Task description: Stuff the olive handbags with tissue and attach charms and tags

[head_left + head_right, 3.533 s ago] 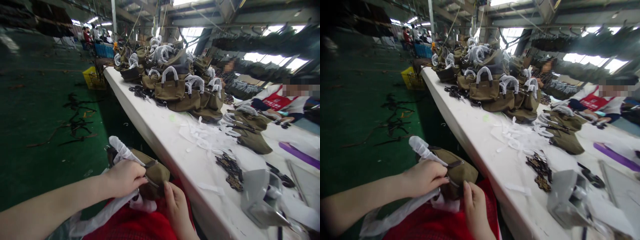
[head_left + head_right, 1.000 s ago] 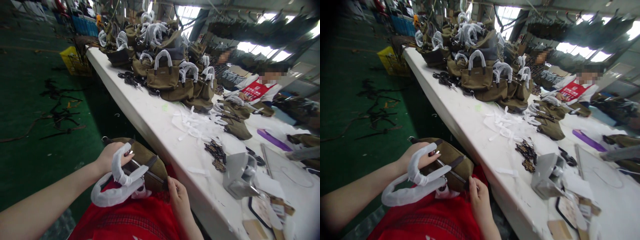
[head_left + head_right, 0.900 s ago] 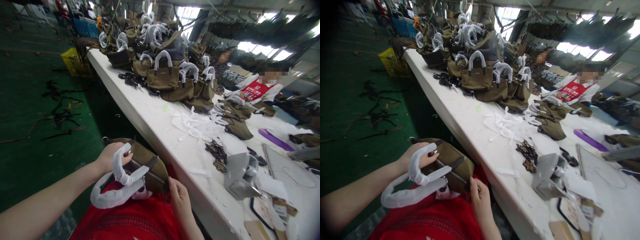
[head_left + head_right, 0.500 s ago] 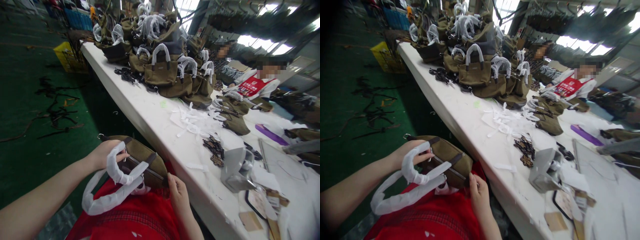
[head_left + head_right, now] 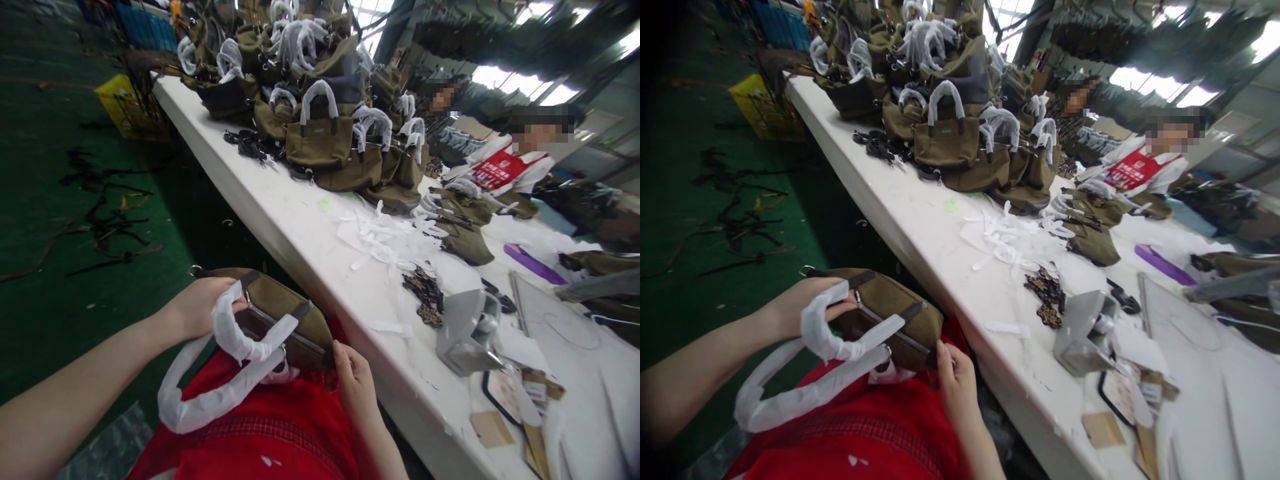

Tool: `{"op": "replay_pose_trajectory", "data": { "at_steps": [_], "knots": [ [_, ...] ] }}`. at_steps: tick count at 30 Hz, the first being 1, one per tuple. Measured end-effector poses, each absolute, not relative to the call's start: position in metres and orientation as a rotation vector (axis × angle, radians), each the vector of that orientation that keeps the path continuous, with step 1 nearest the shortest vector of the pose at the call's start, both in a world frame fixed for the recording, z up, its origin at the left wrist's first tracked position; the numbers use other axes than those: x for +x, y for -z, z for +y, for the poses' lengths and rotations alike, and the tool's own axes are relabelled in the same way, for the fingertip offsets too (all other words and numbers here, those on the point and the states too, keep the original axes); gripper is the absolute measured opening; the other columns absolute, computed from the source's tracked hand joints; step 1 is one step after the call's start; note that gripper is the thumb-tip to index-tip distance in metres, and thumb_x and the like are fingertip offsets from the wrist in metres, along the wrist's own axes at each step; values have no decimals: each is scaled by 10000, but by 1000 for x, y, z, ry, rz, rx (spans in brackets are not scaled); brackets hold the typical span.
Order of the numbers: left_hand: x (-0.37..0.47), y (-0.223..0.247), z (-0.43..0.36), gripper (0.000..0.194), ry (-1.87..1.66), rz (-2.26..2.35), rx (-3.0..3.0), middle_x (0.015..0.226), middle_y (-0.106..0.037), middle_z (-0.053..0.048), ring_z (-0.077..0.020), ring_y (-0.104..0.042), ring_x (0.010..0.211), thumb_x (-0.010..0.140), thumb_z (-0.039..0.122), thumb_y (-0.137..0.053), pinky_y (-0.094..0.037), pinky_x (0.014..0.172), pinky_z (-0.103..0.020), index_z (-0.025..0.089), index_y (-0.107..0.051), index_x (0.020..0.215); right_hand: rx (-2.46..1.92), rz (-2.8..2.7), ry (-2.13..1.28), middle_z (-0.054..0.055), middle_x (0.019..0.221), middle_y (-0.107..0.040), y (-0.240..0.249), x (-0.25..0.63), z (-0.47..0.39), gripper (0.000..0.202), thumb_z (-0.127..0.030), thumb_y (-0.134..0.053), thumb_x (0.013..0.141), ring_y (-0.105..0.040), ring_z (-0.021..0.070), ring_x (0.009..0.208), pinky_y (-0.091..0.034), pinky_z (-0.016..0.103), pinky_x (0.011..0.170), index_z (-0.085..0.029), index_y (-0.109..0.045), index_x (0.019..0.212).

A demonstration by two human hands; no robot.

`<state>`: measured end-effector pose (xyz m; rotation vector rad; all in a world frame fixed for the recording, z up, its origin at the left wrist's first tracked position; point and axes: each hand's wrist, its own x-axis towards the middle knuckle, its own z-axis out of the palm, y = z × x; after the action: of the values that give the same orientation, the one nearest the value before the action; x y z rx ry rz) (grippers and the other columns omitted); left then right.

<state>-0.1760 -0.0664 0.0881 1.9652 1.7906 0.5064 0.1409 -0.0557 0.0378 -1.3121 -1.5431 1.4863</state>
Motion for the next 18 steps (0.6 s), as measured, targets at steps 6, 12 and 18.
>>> {"op": "replay_pose_trajectory", "data": {
  "at_steps": [6, 12, 18],
  "knots": [
    [-176, -81, -69, 229, -454, 1932, 2021, 891, -644, -65, -201, -606, 835, 937, 315, -466, -460, 775, -314, 162, -622, 867, -1287, -1508, -1531, -12, 495, -492, -36, 139, -56, 552, -647, -444, 917, -466, 108, 437, -365, 218, 437, -174, -512, 641],
    [-176, -78, -66, 246, -349, 2102, 2102, 824, -624, -63, -222, -605, 788, 918, 343, -468, -454, 720, -325, 174, -592, 789, -1254, -1540, -1532, -14, 523, -507, -30, 142, -56, 517, -593, -429, 953, -480, 110, 474, -370, 217, 462, -172, -536, 673],
    [-175, -86, -63, 250, -218, 2224, 2316, 836, -636, -73, -259, -622, 800, 926, 319, -458, -451, 733, -368, 183, -608, 779, -1225, -1583, -1443, -15, 520, -488, -35, 142, -58, 534, -568, -413, 969, -458, 103, 479, -354, 219, 474, -178, -501, 614]
  ]
}}
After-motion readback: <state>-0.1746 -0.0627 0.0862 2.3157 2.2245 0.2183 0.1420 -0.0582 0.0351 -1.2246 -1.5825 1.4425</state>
